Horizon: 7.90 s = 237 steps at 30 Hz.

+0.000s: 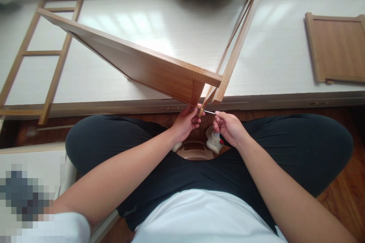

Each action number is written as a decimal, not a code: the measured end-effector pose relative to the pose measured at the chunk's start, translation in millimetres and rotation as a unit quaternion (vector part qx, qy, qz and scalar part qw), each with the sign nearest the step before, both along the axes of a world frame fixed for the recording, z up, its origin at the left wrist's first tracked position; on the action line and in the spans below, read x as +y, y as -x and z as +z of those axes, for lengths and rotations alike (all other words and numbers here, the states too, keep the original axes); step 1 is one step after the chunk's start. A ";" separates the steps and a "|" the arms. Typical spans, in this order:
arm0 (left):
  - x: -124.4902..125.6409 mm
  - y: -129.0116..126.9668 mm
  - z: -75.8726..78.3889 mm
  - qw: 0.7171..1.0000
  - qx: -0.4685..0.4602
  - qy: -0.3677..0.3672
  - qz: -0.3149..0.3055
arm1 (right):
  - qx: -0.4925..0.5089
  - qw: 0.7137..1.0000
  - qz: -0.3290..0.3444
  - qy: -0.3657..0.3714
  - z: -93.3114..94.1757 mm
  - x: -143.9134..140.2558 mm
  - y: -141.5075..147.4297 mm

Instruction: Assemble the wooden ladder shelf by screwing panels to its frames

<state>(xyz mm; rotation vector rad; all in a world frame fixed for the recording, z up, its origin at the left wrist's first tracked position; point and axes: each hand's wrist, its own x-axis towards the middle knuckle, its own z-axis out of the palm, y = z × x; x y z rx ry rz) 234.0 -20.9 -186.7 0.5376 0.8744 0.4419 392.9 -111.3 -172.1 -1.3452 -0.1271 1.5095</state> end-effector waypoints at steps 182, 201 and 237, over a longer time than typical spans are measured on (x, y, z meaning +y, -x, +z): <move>0.3 0.1 2.9 1.000 0.004 0.001 0.000 | -0.222 0.974 0.036 -0.041 -5.7 -1.9 -2.3; 0.7 0.2 1.7 1.000 -0.002 0.005 0.001 | -0.575 0.789 0.151 -0.156 1.8 -8.5 -5.2; 0.8 1.0 1.9 1.000 0.000 0.006 -0.003 | -0.648 0.724 0.115 -0.207 -5.3 -4.8 -7.9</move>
